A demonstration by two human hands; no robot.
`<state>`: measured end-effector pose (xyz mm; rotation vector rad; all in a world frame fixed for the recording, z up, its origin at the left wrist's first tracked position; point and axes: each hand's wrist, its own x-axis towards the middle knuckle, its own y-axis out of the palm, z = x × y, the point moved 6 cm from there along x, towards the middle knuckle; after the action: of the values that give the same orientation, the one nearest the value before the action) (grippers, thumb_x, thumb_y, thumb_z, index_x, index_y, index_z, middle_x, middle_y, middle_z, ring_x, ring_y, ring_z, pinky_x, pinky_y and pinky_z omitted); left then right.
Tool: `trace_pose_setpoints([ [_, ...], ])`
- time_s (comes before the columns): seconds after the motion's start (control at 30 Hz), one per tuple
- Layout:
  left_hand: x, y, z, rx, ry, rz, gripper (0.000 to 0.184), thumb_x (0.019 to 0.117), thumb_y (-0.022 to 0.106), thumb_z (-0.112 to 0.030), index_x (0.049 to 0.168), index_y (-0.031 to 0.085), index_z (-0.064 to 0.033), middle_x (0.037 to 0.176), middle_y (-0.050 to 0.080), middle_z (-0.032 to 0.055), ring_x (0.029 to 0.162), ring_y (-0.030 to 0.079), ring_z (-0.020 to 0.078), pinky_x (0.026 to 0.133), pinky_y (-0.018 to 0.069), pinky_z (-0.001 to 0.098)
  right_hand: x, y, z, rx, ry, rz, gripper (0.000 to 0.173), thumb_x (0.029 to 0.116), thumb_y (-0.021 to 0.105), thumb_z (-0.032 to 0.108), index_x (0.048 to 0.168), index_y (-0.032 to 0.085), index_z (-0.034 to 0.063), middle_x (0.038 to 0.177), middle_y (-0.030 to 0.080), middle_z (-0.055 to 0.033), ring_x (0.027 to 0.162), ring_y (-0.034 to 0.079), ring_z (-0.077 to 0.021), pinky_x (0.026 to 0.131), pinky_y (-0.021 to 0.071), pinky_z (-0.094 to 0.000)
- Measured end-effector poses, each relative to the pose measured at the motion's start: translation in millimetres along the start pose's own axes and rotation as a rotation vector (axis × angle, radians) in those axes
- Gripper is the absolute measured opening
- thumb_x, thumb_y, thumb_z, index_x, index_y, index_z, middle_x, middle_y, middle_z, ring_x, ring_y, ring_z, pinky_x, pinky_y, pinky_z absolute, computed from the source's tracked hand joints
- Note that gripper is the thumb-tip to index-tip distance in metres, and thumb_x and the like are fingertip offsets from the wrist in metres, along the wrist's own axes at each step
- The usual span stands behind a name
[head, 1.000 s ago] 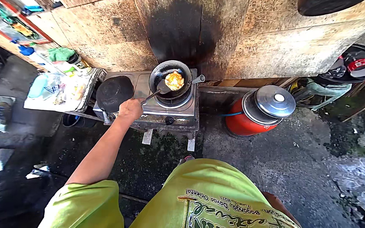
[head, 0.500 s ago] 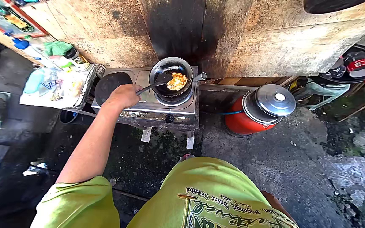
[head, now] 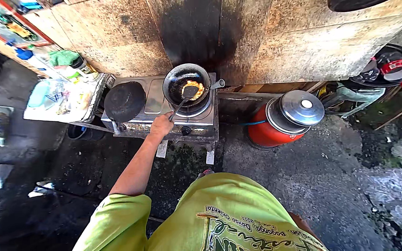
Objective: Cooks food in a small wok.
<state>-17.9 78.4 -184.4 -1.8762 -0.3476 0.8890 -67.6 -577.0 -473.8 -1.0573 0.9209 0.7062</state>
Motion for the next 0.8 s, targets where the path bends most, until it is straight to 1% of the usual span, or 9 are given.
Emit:
trace_pose_setpoints([
  [0.13,-12,-14,-4,-0.001,-0.012,-0.001,0.046,0.1058,0.057,-0.024,0.152,0.053,-0.0244,0.133,0.067,0.0187,0.124,0.062,0.0409,0.102,0.0462,0.0655,0,-2,2,0.017,0.004,-0.012,0.038,0.1057,0.060,0.027,0.134,0.066,0.0028,0.135,0.066,-0.0234,0.132,0.059,-0.0399,0.114,0.0413,-0.0595],
  [0.27,-13,-6,0,0.000,-0.011,0.023,0.046,0.1059,0.056,-0.024,0.152,0.054,-0.0225,0.135,0.066,0.0191,0.125,0.062,0.0408,0.103,0.0454,0.0661,12,-1,-1,0.006,-0.024,-0.008,0.039,0.1056,0.060,0.029,0.134,0.066,0.0026,0.133,0.067,-0.0231,0.130,0.060,-0.0392,0.113,0.0427,-0.0595],
  [0.33,-10,-5,-3,0.003,-0.002,0.026,0.047,0.1051,0.056,-0.023,0.152,0.053,-0.0204,0.134,0.066,0.0202,0.125,0.062,0.0416,0.102,0.0456,0.0661,7,-5,6,0.002,-0.032,-0.003,0.040,0.1058,0.060,0.029,0.134,0.066,0.0015,0.133,0.067,-0.0240,0.130,0.060,-0.0401,0.113,0.0421,-0.0605],
  [0.43,-13,-16,-5,0.004,0.012,0.029,0.046,0.1051,0.056,-0.022,0.151,0.054,-0.0197,0.137,0.064,0.0195,0.129,0.059,0.0409,0.106,0.0437,0.0644,1,-14,16,-0.008,-0.019,0.008,0.040,0.1064,0.059,0.030,0.135,0.065,0.0028,0.133,0.067,-0.0234,0.130,0.060,-0.0398,0.112,0.0423,-0.0597],
  [0.5,-20,-23,-4,0.018,0.007,0.027,0.045,0.1055,0.057,-0.023,0.150,0.055,-0.0207,0.137,0.064,0.0191,0.128,0.059,0.0405,0.106,0.0438,0.0642,7,-16,12,-0.016,-0.022,-0.001,0.042,0.1063,0.059,0.032,0.136,0.065,0.0035,0.133,0.067,-0.0225,0.129,0.061,-0.0394,0.112,0.0431,-0.0599],
  [0.63,-21,-24,-1,0.055,-0.010,0.040,0.044,0.1056,0.057,-0.026,0.149,0.056,-0.0211,0.138,0.064,0.0183,0.130,0.059,0.0396,0.106,0.0438,0.0643,26,-15,-2,-0.069,-0.031,0.007,0.043,0.1057,0.059,0.035,0.136,0.065,0.0050,0.135,0.066,-0.0216,0.131,0.060,-0.0387,0.113,0.0421,-0.0607],
  [0.73,-17,-30,-9,0.075,-0.019,0.058,0.045,0.1038,0.058,-0.022,0.149,0.057,-0.0204,0.138,0.064,0.0182,0.130,0.059,0.0394,0.106,0.0436,0.0651,29,-14,-5,-0.031,-0.033,0.022,0.043,0.1063,0.059,0.033,0.138,0.064,0.0037,0.136,0.065,-0.0229,0.132,0.059,-0.0395,0.114,0.0418,-0.0592],
  [0.8,-17,-39,-11,0.078,-0.019,0.058,0.045,0.1023,0.060,-0.021,0.147,0.059,-0.0204,0.136,0.065,0.0183,0.129,0.059,0.0399,0.105,0.0438,0.0663,56,-7,-23,0.012,-0.079,0.020,0.045,0.1049,0.060,0.034,0.138,0.064,0.0030,0.133,0.066,-0.0245,0.127,0.061,-0.0413,0.109,0.0448,-0.0606],
])
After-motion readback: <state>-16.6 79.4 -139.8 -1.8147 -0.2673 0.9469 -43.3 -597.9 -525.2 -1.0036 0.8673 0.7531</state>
